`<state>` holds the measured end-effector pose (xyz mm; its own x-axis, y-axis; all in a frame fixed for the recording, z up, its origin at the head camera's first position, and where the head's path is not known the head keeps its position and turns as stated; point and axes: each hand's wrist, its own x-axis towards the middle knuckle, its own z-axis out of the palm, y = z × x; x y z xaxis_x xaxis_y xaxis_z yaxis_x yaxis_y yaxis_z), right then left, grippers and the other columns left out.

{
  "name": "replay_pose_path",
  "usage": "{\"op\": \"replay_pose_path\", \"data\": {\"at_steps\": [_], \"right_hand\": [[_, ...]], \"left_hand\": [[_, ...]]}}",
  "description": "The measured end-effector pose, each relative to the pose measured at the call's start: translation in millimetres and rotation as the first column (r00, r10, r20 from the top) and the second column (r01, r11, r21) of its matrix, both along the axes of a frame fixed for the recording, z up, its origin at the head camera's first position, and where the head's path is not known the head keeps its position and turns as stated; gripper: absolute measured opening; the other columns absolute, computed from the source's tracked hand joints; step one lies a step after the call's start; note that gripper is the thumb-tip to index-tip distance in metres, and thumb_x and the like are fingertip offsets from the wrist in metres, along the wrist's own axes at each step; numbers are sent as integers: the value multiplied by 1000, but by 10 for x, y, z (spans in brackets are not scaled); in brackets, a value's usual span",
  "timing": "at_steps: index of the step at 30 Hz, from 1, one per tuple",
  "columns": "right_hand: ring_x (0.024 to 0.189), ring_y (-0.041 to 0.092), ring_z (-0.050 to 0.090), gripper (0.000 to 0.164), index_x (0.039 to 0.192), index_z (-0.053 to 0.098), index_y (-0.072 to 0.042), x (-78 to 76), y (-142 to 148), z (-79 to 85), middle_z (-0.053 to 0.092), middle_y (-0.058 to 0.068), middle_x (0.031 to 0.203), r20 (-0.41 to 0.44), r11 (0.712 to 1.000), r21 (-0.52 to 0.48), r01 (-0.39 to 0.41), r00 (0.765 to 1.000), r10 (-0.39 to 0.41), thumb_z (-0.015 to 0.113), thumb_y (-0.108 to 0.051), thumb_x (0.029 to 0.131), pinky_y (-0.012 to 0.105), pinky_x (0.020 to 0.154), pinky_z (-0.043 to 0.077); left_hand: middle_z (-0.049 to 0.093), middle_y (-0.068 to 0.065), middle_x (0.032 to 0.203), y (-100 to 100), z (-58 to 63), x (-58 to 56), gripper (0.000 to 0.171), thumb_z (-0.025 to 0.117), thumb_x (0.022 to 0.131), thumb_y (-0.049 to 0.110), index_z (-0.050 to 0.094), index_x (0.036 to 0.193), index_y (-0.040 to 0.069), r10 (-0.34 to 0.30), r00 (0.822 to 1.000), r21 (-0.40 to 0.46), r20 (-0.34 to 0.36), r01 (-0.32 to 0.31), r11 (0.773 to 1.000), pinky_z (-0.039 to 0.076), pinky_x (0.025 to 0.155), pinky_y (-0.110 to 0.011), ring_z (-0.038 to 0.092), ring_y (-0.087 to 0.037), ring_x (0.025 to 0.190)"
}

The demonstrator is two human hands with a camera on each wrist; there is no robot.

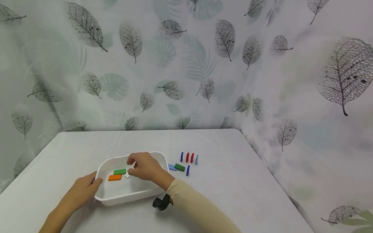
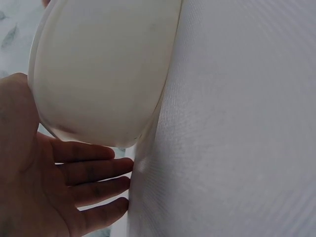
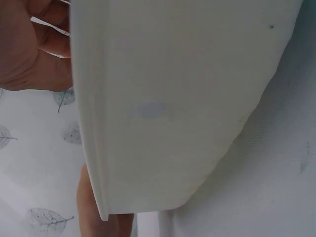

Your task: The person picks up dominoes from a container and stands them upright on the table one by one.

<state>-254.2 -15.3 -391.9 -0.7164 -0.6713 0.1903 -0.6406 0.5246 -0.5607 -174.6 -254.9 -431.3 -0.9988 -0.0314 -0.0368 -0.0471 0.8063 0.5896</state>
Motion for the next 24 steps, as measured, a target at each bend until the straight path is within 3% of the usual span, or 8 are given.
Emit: {"op": "replay_pose_path", "data": {"at_steps": [4,11,24], "right_hand": [[87,7,65,23,114,74,-7,-17,-129,-44,74,2,108,40,997,76,19,999,-23,81,-11,92,14,70,50],[81,2,61,25,116,75,-13,-74,-268,-175,73,-4,114,34,981,192,20,999,-27,81,-12,92,15,71,50],[86,2,58,27,112,79,-14,-112,-269,-312,74,-9,104,-17,962,272,-17,1000,22,83,-4,87,14,79,48]], "left_hand": [[66,-32,124,1,-9,2,53,44,106,21,47,142,-18,8,1000,8,4,-8,1000,56,69,-43,59,-28,85],[66,-31,122,1,-16,4,52,44,106,21,48,141,-17,5,1000,6,-1,-5,1000,58,72,-45,60,-28,85],[67,-30,121,-8,-25,-7,51,44,106,21,49,140,-17,5,1000,3,-3,-5,1000,54,67,-41,59,-28,84]]}}
